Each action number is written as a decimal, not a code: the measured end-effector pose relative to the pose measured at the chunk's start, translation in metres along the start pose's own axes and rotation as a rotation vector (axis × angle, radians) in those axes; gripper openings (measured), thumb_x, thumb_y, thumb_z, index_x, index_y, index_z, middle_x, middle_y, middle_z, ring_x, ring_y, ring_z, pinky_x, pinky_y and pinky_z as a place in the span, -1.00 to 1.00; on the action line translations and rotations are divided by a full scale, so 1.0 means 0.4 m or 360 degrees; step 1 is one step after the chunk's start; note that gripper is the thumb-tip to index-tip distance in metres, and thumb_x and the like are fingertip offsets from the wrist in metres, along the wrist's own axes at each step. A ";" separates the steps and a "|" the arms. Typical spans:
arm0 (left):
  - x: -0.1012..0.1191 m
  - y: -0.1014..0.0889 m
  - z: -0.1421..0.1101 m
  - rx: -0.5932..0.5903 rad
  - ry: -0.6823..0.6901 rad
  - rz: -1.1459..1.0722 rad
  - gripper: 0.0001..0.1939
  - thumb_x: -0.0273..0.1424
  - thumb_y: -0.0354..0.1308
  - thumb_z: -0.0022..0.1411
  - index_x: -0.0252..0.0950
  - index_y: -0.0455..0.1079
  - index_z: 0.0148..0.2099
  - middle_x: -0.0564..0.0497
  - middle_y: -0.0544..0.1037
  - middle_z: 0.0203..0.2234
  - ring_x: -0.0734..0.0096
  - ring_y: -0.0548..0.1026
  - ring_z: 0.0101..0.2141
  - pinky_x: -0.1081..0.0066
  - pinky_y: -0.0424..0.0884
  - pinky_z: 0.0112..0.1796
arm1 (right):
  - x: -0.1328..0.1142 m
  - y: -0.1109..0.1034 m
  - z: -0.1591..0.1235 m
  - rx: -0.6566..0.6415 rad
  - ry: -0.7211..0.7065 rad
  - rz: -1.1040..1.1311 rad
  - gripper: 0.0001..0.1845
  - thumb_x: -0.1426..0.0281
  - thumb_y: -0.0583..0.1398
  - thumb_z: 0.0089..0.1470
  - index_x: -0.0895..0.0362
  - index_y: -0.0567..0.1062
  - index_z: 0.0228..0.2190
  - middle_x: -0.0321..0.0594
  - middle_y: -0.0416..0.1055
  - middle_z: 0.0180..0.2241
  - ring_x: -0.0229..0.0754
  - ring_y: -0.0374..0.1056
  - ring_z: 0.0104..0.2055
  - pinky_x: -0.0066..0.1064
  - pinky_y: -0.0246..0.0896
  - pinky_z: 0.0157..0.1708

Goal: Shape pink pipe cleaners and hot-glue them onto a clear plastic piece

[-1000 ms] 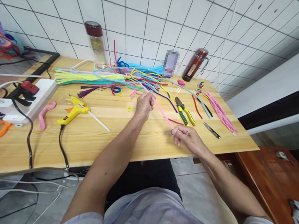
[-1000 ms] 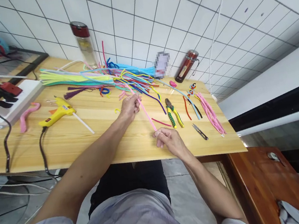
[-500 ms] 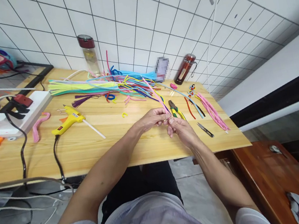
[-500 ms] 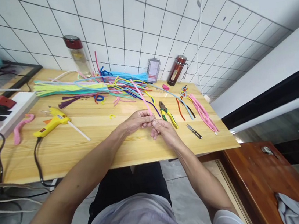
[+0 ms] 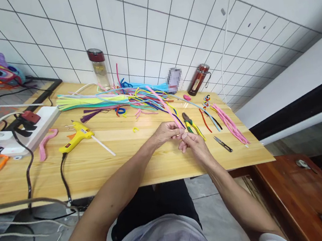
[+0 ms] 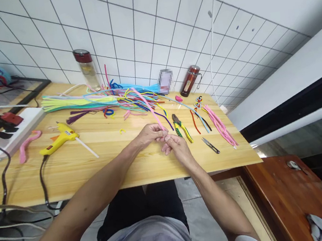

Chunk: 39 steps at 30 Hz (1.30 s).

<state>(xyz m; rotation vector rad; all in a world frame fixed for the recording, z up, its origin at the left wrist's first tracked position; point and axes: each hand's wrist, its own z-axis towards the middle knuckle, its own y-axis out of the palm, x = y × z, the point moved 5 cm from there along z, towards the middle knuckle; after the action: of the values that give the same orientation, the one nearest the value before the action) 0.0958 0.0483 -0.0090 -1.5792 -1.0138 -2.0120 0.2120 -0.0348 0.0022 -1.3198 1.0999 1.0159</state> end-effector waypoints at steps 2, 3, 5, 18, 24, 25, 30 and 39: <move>0.007 -0.003 -0.002 0.0029 0.0010 0.0015 -0.53 -0.04 0.46 -0.04 -0.36 0.47 -0.42 0.09 0.43 -0.62 0.61 0.28 -0.59 0.51 0.12 -0.52 | 0.003 0.001 0.000 0.0022 -0.0035 -0.0049 -0.40 -0.19 0.23 0.11 0.12 0.58 -0.30 -0.20 0.55 -0.52 -0.21 0.34 -0.58 -0.33 0.31 -0.45; 0.009 -0.005 -0.002 0.0042 0.0012 0.0027 -0.53 -0.02 0.45 -0.02 -0.36 0.48 -0.42 0.10 0.42 -0.62 0.61 0.28 -0.60 0.51 0.12 -0.52 | 0.006 0.001 -0.001 0.0039 -0.0049 -0.0074 -0.40 -0.19 0.22 0.12 0.12 0.57 -0.29 -0.20 0.55 -0.52 -0.20 0.35 -0.58 -0.33 0.31 -0.45; 0.013 -0.015 -0.001 0.0094 0.0014 0.0040 -0.52 0.00 0.43 0.01 -0.36 0.49 -0.41 0.11 0.40 -0.65 0.61 0.28 -0.61 0.51 0.13 -0.53 | 0.015 0.001 -0.003 0.0065 -0.0067 -0.0121 -0.40 -0.19 0.21 0.15 0.11 0.57 -0.28 -0.21 0.54 -0.52 -0.19 0.35 -0.57 -0.32 0.31 -0.44; -0.031 -0.024 0.021 0.0175 0.0036 -0.0172 -0.41 0.06 0.51 -0.13 -0.36 0.50 -0.31 0.09 0.50 -0.56 0.57 0.44 -0.55 0.51 0.30 -0.48 | 0.047 -0.029 0.001 0.0259 -0.0158 -0.0382 -0.53 -0.06 0.18 0.22 0.07 0.58 -0.34 -0.27 0.44 -0.59 -0.11 0.35 -0.51 -0.25 0.26 -0.37; -0.038 -0.050 0.037 0.0299 0.0020 -0.0354 -0.33 0.07 0.55 -0.26 -0.36 0.43 -0.34 0.05 0.56 -0.49 0.53 0.53 -0.49 0.50 0.40 -0.44 | 0.075 -0.030 0.011 0.0301 -0.0161 -0.0445 -0.55 -0.02 0.20 0.18 0.11 0.61 -0.34 -0.29 0.42 -0.60 -0.16 0.32 -0.54 -0.31 0.23 -0.42; -0.035 -0.054 0.038 0.0309 0.0010 -0.0371 -0.34 0.06 0.55 -0.25 -0.36 0.42 -0.34 0.06 0.56 -0.50 0.54 0.53 -0.50 0.51 0.40 -0.44 | 0.075 -0.027 0.009 0.0315 -0.0160 -0.0462 -0.55 -0.01 0.19 0.18 0.12 0.61 -0.33 -0.29 0.41 -0.61 -0.16 0.32 -0.54 -0.32 0.23 -0.42; -0.015 -0.078 0.029 0.0493 0.0008 -0.0455 -0.46 -0.08 0.55 -0.10 -0.35 0.40 -0.30 0.11 0.53 -0.51 0.57 0.52 -0.55 0.55 0.38 -0.51 | 0.058 -0.021 -0.026 0.0286 -0.0118 -0.0612 -0.55 0.01 0.18 0.17 0.12 0.63 -0.37 -0.27 0.44 -0.60 -0.14 0.34 -0.52 -0.33 0.22 -0.40; 0.004 -0.113 0.026 0.0694 0.0048 -0.0574 -0.63 -0.27 0.45 0.12 -0.31 0.30 -0.31 0.14 0.52 -0.52 0.58 0.53 -0.59 0.57 0.41 -0.55 | 0.051 -0.057 -0.110 0.0089 -0.0026 -0.0774 -0.64 0.20 0.12 0.17 0.10 0.54 -0.54 -0.28 0.47 -0.56 -0.16 0.36 -0.46 -0.37 0.16 -0.38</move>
<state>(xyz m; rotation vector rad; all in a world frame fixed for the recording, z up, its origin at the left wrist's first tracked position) 0.0713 0.0863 -0.0202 -1.1948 -1.6873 -1.8425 0.2373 -0.0800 -0.0109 -1.4370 0.7343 0.6277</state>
